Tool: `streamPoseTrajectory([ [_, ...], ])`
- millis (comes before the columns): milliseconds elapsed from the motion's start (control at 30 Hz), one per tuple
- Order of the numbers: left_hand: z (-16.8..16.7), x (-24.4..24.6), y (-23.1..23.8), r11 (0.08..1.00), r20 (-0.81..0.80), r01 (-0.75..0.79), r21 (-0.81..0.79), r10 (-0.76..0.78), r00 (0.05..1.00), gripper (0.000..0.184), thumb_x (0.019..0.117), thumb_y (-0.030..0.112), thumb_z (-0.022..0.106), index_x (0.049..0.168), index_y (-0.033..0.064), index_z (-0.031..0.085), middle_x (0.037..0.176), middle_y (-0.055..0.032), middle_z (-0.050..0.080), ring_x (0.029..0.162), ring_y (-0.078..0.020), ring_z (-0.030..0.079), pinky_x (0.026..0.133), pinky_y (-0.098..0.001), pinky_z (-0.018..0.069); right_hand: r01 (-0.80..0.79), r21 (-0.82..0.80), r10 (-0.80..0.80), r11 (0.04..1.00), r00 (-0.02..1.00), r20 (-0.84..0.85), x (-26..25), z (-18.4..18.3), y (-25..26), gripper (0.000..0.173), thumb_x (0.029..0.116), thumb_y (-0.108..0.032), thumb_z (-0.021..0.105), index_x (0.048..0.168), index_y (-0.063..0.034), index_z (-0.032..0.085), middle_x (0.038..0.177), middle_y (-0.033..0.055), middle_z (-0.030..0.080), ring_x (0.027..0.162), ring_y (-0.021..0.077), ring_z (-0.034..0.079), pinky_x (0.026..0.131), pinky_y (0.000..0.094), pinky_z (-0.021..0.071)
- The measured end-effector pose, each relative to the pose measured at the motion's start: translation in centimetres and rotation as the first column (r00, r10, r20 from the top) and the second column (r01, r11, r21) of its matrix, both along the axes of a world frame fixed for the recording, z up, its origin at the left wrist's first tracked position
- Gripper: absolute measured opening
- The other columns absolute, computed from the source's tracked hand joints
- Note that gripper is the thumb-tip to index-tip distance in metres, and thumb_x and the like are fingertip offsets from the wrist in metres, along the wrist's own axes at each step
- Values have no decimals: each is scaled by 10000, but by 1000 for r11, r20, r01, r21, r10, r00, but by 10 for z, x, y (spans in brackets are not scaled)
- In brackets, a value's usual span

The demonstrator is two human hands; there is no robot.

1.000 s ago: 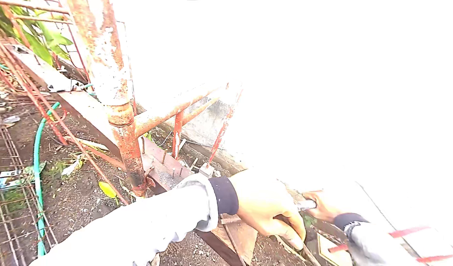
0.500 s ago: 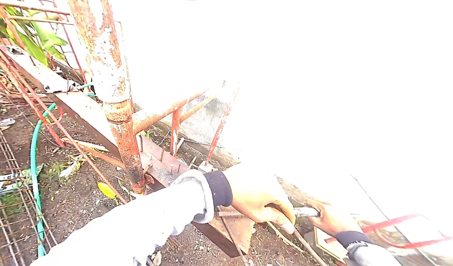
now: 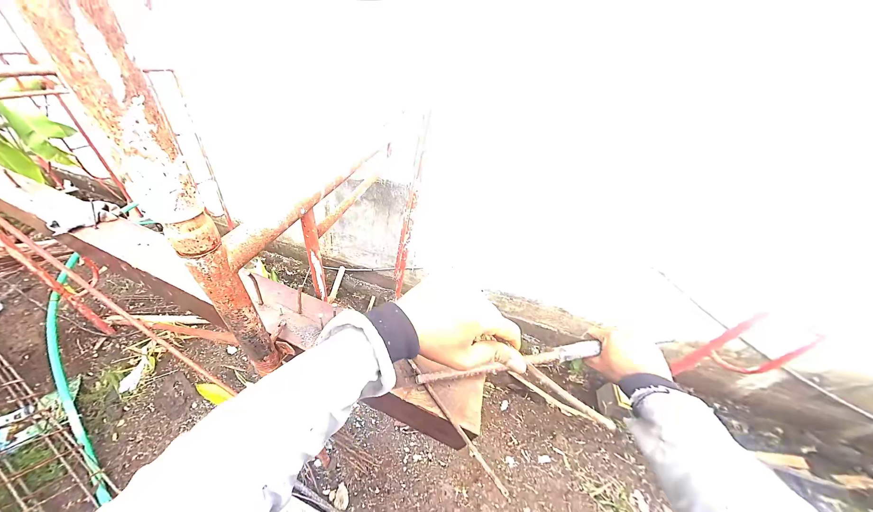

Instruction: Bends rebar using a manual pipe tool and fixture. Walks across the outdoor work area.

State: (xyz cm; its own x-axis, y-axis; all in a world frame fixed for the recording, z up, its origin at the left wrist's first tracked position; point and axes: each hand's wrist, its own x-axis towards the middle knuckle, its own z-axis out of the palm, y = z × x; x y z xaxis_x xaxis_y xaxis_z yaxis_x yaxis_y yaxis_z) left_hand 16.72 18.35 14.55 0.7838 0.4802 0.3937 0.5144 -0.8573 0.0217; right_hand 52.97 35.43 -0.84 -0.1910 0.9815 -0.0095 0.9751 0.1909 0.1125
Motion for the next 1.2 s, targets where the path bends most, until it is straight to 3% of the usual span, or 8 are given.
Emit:
streamPoseTrajectory([
  [200, 5, -2, -2, 997, -76, -51, -63, 46, 996, 277, 1009, 461, 592, 987, 262, 784, 734, 56, 701, 662, -119, 656, 582, -409, 491, 113, 21, -113, 993, 994, 4, 12, 1, -46, 279, 847, -323, 821, 962, -79, 749, 1050, 150, 738, 1124, 367, 660, 1023, 558, 473],
  [300, 4, -3, 1, 999, -45, 4, -47, -6, 999, 286, 1010, 437, 603, 972, 218, 782, 733, 39, 685, 651, -119, 638, 586, -399, 493, 191, 90, -190, 978, 982, -14, 23, -5, -86, 281, 826, -346, 828, 921, -95, 747, 1018, 131, 737, 1108, 360, 664, 1028, 561, 474],
  [400, 5, -5, -5, 984, 24, 73, -160, -70, 997, 274, 1025, 338, 613, 1016, 124, 784, 836, -16, 742, 755, -125, 695, 708, -391, 565, 333, 101, -325, 938, 942, -87, 23, -1, -141, 287, 837, -310, 834, 992, -78, 764, 1079, 181, 734, 1146, 405, 646, 1031, 590, 465],
  [467, 11, -7, -12, 962, 13, 54, -268, -52, 999, 298, 1055, 316, 573, 1115, 98, 767, 953, -46, 762, 869, -136, 716, 828, -395, 573, 421, 121, -407, 899, 905, -124, 19, 1, -180, 270, 841, -288, 832, 975, -65, 759, 1065, 203, 729, 1133, 430, 645, 1023, 613, 462],
  [600, 10, -11, -15, 938, 3, 29, -345, -29, 1000, 324, 1081, 297, 520, 1227, 91, 723, 1034, -74, 752, 915, -162, 706, 878, -404, 557, 609, 94, -600, 787, 792, -112, -11, 6, -271, 242, 881, -274, 793, 952, -51, 734, 1045, 193, 725, 1144, 398, 643, 1050, 572, 437],
  [833, 6, -16, -15, 918, 59, 128, -376, -114, 992, 319, 1091, 269, 486, 1201, 72, 711, 1077, -75, 728, 956, -158, 681, 921, -391, 525, 815, 147, -790, 560, 579, -202, -99, -1, -402, 248, 914, -278, 754, 978, -39, 735, 1037, 224, 721, 1121, 444, 646, 1021, 633, 434],
  [1000, 1, -13, -8, 917, 36, 133, -376, -129, 991, 363, 1101, 304, 449, 1254, 82, 691, 1127, -78, 725, 1032, -179, 682, 981, -423, 508, 861, 165, -834, 482, 508, -215, -145, 3, -438, 261, 933, -307, 733, 931, -46, 722, 1006, 210, 720, 1091, 427, 658, 1000, 610, 448],
  [1200, 9, -19, -10, 939, 17, 130, -318, -132, 991, 340, 1090, 319, 481, 1178, 113, 737, 1101, -86, 733, 1044, -222, 685, 976, -495, 501, 855, 174, -837, 489, 516, -183, -136, 3, -428, 238, 931, -304, 728, 908, -67, 717, 981, 158, 721, 1097, 370, 654, 1039, 557, 424],
])
